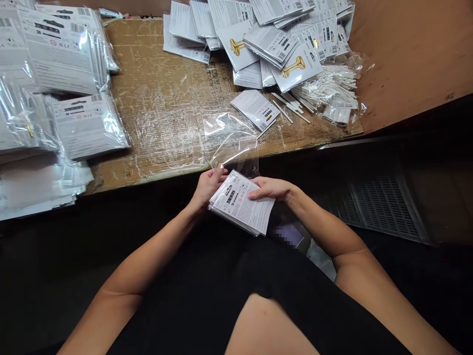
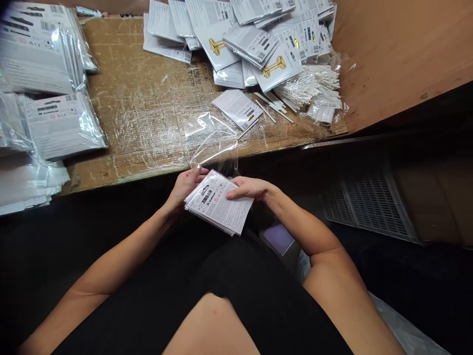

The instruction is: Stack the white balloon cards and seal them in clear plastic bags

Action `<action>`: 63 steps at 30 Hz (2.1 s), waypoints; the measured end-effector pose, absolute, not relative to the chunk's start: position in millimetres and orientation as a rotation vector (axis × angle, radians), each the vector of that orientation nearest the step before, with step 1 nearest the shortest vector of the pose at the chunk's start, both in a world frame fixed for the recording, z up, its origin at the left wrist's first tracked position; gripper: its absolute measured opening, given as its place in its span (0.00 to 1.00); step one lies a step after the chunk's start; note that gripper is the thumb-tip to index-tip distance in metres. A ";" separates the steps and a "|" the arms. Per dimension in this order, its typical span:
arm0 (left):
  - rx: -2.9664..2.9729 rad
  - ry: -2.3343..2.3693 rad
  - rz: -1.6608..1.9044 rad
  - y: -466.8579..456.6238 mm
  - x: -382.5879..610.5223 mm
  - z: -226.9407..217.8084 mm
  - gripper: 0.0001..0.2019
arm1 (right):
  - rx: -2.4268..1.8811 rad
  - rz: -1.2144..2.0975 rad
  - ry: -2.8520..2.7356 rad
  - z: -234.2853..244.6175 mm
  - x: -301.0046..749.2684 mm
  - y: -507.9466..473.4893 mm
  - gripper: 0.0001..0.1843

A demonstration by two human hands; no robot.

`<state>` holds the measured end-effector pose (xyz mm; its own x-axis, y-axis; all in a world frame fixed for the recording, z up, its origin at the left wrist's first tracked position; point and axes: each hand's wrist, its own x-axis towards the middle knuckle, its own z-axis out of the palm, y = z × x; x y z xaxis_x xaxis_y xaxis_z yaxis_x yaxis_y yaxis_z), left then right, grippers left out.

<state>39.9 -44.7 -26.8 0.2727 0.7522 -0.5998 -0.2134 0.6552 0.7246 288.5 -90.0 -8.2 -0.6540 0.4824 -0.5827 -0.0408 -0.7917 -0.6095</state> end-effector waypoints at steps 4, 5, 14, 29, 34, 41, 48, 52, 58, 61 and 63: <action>0.620 1.105 0.721 -53.9 30.8 -23.0 0.36 | -1.289 2.252 -0.831 4.8 301.5 -92.6 0.33; 0.619 1.097 0.726 -57.3 30.0 -21.5 0.35 | -1.330 2.178 -0.835 8.5 303.4 -93.7 0.33; 0.711 1.048 0.868 -67.0 38.6 -16.2 0.29 | -1.512 1.695 -0.940 19.7 294.9 -97.8 0.34; 0.709 1.096 1.142 -71.1 40.0 -13.6 0.21 | -1.621 1.148 -1.442 35.6 271.7 -106.2 0.35; 1.038 0.913 1.321 -17.6 17.1 18.3 0.24 | -1.341 1.016 -1.484 45.0 265.0 -64.7 0.33; 1.547 1.020 1.455 84.4 -26.2 37.9 0.24 | -1.015 0.983 -1.451 -0.2 221.2 77.2 0.42; 1.783 1.282 1.510 98.8 -30.5 13.0 0.23 | -0.983 0.943 -1.228 -1.7 182.5 107.4 0.31; 1.826 1.334 1.520 96.5 -23.5 0.7 0.24 | -1.063 0.828 -1.186 -1.8 174.9 109.5 0.31; 1.918 1.185 1.310 103.7 -40.5 -18.5 0.26 | -1.059 0.856 -1.179 -13.2 178.3 119.2 0.32; 1.889 1.052 1.296 114.3 -54.2 -12.6 0.24 | -1.054 0.847 -1.211 -18.2 178.5 120.5 0.34; 1.772 0.962 1.427 122.7 -55.6 -3.1 0.31 | -1.054 0.862 -1.240 -19.2 178.5 119.9 0.35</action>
